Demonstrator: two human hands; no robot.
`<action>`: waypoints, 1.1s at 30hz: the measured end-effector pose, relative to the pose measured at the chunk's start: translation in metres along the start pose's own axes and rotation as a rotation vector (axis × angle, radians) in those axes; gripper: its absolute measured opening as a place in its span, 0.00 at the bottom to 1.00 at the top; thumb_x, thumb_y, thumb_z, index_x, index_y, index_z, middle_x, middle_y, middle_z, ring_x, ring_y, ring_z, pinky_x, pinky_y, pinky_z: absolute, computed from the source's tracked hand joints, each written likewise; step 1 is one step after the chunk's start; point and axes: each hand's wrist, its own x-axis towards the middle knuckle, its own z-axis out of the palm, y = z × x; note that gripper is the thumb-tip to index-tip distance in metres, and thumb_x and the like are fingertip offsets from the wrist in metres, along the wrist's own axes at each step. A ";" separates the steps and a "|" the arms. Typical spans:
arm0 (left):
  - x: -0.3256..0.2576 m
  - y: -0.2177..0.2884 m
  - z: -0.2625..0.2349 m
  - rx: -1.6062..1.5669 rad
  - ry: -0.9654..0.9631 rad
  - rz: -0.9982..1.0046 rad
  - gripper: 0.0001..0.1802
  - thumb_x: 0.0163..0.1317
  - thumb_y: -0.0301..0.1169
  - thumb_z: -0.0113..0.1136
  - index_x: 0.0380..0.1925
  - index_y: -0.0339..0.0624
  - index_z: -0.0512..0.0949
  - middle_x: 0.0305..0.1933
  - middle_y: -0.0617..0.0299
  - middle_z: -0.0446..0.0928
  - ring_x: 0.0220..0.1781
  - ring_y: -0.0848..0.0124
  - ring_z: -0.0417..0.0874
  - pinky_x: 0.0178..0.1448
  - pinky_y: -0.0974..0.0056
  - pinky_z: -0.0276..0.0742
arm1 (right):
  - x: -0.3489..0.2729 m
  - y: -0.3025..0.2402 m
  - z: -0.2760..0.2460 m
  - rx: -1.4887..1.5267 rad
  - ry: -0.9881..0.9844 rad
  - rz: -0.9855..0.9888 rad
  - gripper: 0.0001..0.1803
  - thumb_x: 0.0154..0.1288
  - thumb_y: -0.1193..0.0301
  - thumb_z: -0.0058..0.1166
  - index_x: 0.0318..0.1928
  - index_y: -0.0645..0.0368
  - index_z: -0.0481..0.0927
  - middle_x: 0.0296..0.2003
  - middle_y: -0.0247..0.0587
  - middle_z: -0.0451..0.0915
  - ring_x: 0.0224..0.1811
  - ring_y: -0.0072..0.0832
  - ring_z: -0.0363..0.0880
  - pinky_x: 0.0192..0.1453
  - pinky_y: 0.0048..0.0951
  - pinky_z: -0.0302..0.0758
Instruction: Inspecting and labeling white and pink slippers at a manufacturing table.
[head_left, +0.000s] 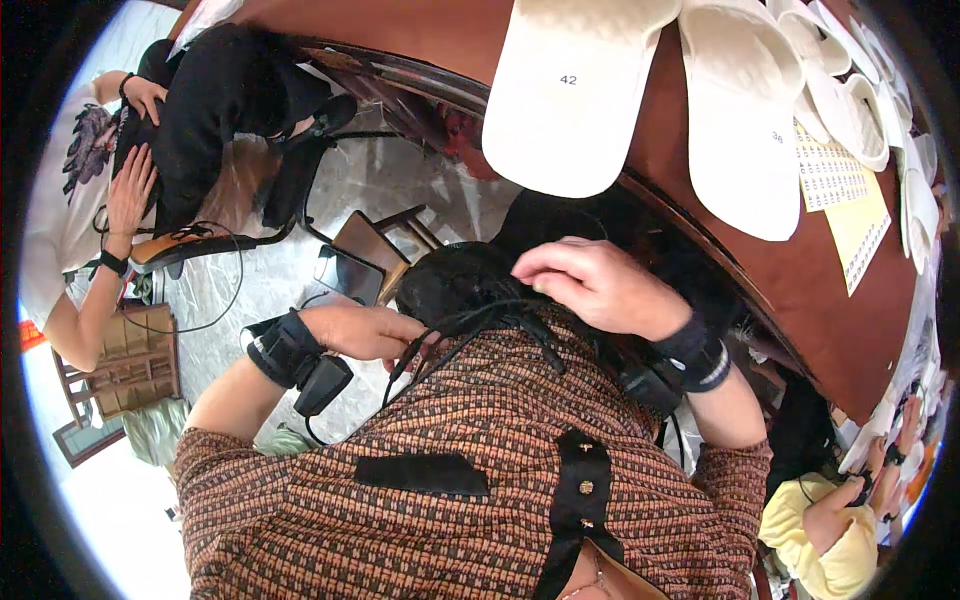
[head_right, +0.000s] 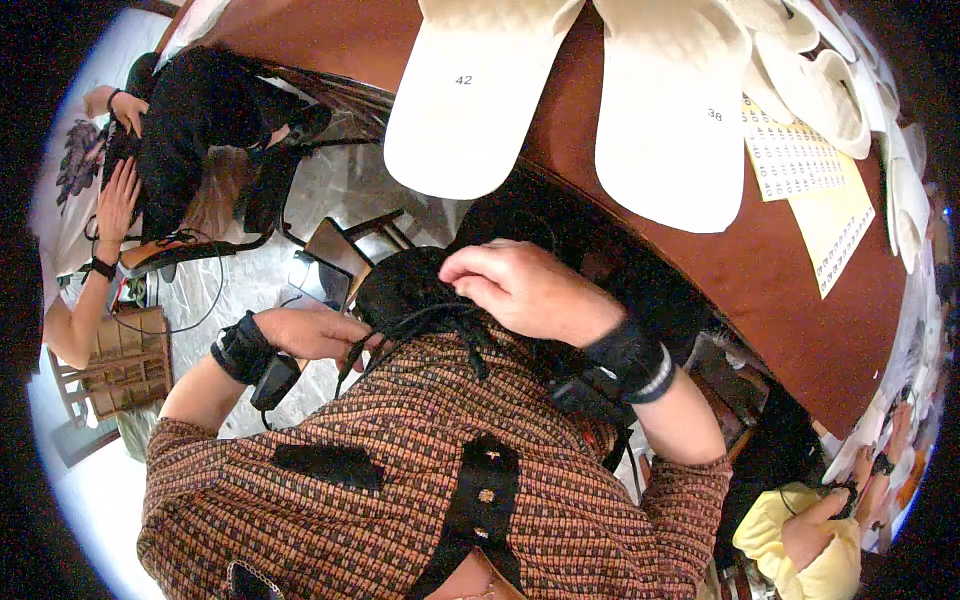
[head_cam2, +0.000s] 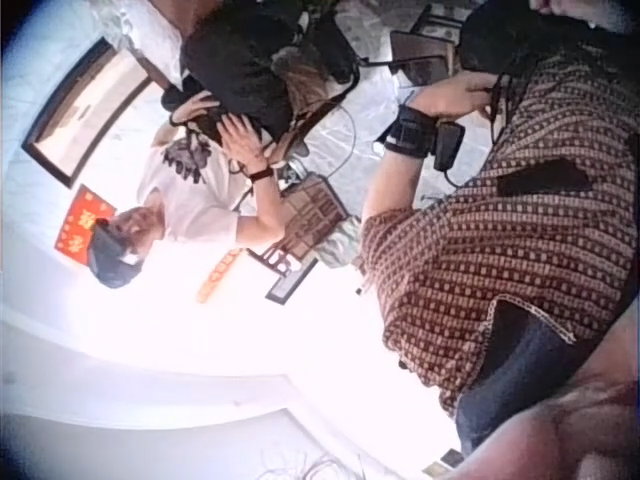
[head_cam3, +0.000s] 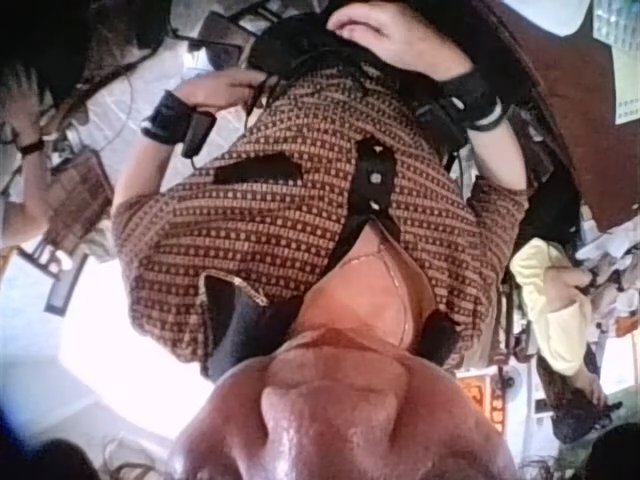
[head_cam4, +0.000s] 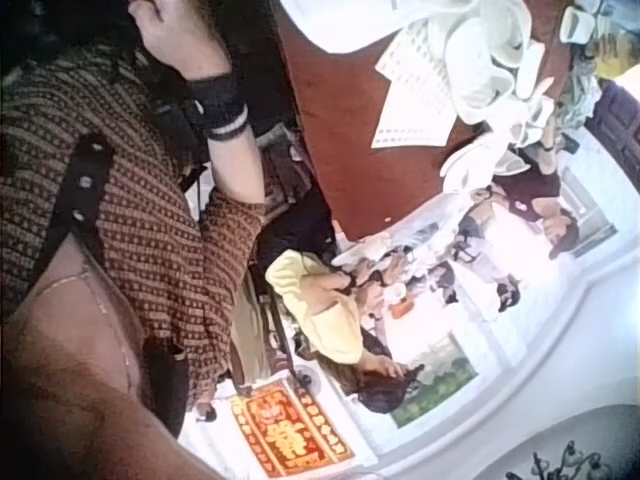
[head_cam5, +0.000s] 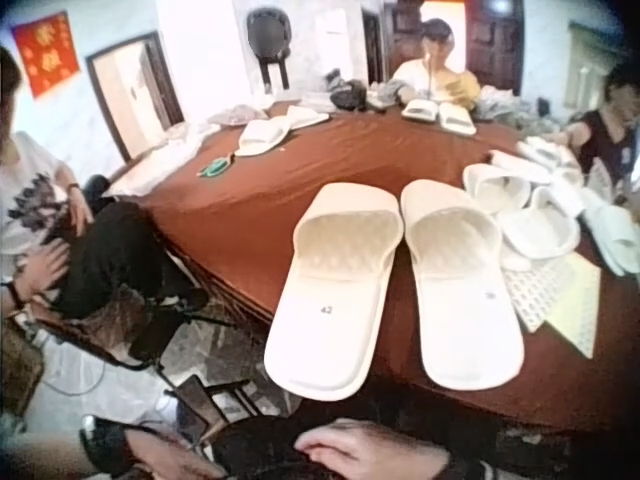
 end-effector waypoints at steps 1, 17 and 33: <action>-0.003 0.003 -0.001 -0.018 -0.018 -0.011 0.25 0.66 0.23 0.43 0.64 0.35 0.69 0.47 0.55 0.77 0.47 0.71 0.80 0.50 0.65 0.79 | 0.009 0.005 0.007 0.051 -0.041 0.010 0.12 0.67 0.71 0.52 0.47 0.63 0.80 0.40 0.49 0.83 0.43 0.44 0.82 0.50 0.40 0.77; 0.013 0.020 -0.022 0.487 0.419 0.193 0.17 0.68 0.34 0.51 0.49 0.33 0.79 0.47 0.46 0.82 0.50 0.53 0.83 0.55 0.57 0.76 | -0.002 -0.040 0.002 -0.160 -0.138 -0.140 0.11 0.65 0.72 0.55 0.46 0.60 0.81 0.42 0.45 0.83 0.45 0.43 0.79 0.52 0.40 0.74; -0.010 0.154 -0.031 0.353 1.159 0.697 0.08 0.65 0.20 0.52 0.40 0.31 0.79 0.35 0.60 0.80 0.37 0.74 0.81 0.42 0.69 0.76 | -0.018 -0.124 0.033 0.119 -0.430 -0.564 0.14 0.73 0.67 0.48 0.53 0.61 0.72 0.41 0.45 0.74 0.47 0.42 0.71 0.55 0.41 0.66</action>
